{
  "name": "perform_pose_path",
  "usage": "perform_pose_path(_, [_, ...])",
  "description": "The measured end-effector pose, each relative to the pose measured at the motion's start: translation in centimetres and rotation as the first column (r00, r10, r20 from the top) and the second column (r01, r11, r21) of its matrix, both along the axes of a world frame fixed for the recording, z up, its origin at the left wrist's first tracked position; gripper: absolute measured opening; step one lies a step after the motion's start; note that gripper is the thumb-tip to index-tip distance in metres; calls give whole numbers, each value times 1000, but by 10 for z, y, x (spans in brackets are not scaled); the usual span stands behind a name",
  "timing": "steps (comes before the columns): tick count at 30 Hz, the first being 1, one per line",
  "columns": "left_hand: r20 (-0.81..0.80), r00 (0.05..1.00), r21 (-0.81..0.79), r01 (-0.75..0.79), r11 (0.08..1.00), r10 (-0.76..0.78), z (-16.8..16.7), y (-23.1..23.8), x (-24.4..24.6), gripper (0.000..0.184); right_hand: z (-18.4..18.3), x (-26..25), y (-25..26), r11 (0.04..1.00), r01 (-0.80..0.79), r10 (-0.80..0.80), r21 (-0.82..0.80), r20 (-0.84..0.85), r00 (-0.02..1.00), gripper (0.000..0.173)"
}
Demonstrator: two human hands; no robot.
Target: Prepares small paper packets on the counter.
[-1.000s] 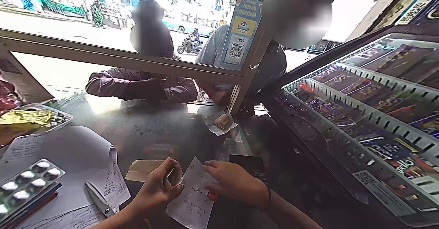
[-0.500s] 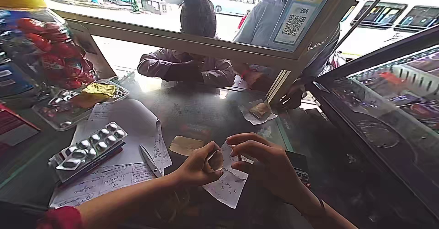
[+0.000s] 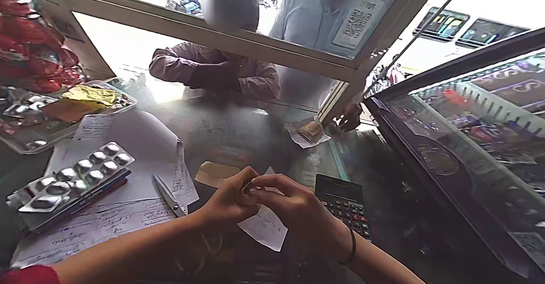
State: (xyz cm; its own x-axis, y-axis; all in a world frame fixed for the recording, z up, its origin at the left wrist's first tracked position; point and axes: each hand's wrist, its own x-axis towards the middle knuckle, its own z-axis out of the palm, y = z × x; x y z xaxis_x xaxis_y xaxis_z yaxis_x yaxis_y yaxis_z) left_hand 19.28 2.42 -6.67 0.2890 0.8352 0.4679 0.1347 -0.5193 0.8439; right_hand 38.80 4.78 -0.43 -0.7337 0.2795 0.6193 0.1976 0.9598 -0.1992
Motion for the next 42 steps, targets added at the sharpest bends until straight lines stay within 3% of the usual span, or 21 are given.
perform_pose_path(4, [-19,1000,35,16,999,-15,-7,1,1,34,0,1,-3,1000,3,-3,29,13,1000,13])
perform_pose_path(8, [0,998,94,57,994,-57,-6,0,0,31,-1,-5,-13,994,-84,89,-66,69,994,20])
perform_pose_path(11, [65,995,130,63,990,-72,-7,0,0,32,2,-5,-15,999,-35,34,19,34,999,21])
perform_pose_path(14, [117,987,102,100,990,-112,-6,-5,0,44,10,2,-11,990,2,-27,138,183,983,36])
perform_pose_path(16, [146,969,90,187,978,-199,-9,-3,0,51,11,7,-9,993,-54,19,103,311,950,42])
perform_pose_path(18, [157,954,93,243,965,-255,-9,1,0,54,11,8,-8,994,-82,52,77,333,942,45])
perform_pose_path(21, [191,922,46,335,941,-337,-4,3,0,63,9,6,-3,989,-66,32,133,241,970,30])
perform_pose_path(23, [179,938,7,300,954,-297,-2,-1,-1,76,12,6,6,989,-46,22,137,171,985,22])
perform_pose_path(26, [96,992,35,76,996,-79,2,-1,-6,87,39,21,21,991,74,-80,114,47,996,16])
perform_pose_path(29, [-73,978,164,-180,970,194,8,0,-7,44,67,48,28,941,318,-318,115,-21,948,18])
perform_pose_path(32, [-281,948,394,-26,919,148,11,-3,-3,19,73,78,31,878,476,-476,54,-9,879,25])
perform_pose_path(35, [-591,800,481,250,840,101,8,-12,4,25,64,102,35,864,458,-455,-209,65,888,28])
perform_pose_path(37, [-718,687,431,313,846,112,1,-15,6,31,50,105,41,833,361,-356,-420,94,930,29])
perform_pose_path(38, [-757,646,386,321,865,98,-2,-16,6,35,41,102,42,820,362,-350,-443,112,930,30])
perform_pose_path(42, [-800,592,335,308,891,96,-7,-12,4,47,0,75,10,831,545,-502,-110,272,821,33])
